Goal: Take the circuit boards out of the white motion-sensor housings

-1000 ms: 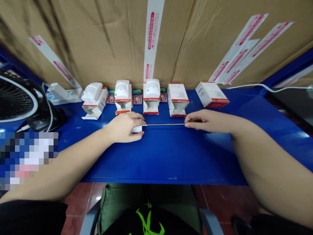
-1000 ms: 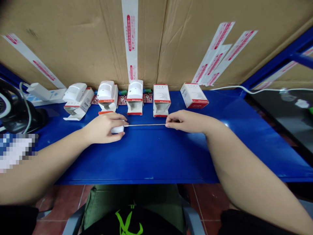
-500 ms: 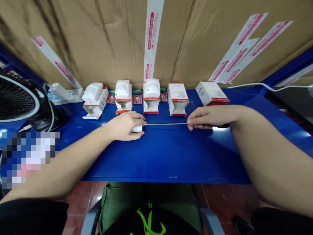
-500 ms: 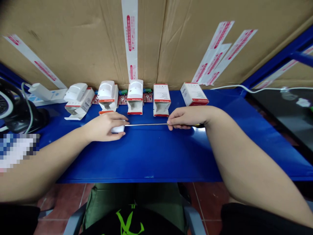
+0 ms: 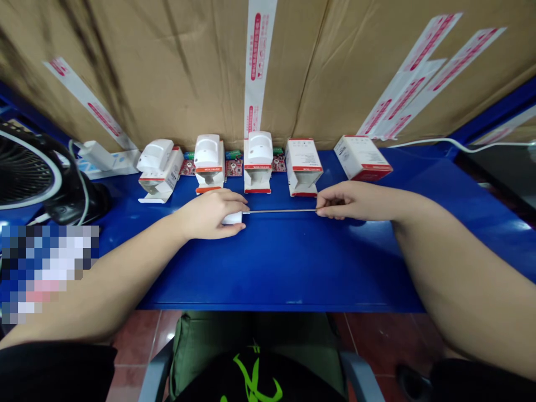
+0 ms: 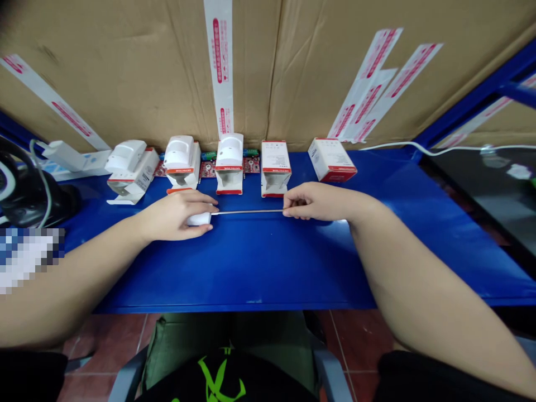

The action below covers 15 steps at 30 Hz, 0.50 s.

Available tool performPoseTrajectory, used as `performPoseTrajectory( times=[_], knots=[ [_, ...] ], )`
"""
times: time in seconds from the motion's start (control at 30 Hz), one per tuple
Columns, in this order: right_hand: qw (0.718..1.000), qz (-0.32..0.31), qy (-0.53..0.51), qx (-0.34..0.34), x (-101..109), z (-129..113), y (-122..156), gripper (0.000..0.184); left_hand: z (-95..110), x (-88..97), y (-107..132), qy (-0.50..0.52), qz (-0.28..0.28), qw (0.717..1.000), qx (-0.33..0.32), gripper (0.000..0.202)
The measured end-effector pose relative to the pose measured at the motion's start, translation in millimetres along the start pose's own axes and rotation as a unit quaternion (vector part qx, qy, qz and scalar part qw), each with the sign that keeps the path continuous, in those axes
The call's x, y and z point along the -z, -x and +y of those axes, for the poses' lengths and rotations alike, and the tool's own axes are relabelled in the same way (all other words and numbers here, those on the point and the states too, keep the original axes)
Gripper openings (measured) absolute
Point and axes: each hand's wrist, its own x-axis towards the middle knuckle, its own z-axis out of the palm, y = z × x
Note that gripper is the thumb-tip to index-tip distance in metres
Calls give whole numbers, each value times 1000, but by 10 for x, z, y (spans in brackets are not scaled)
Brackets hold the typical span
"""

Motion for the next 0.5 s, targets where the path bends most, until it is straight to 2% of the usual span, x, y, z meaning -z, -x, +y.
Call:
performPoseTrajectory(
  times=[0.13,0.33,0.5],
  knots=[
    [999,46,22,15,-82,-22,-10,50,-3,-1,2,-2,-1,1000,2,31],
    [999,1,40,-9,-12,-61,36,53,3,-4,1,-4,0,1000,2,31],
    [998,20,58,32,-16,-82,128,50,3,2,-3,2,-3,1000,5,30]
  ],
)
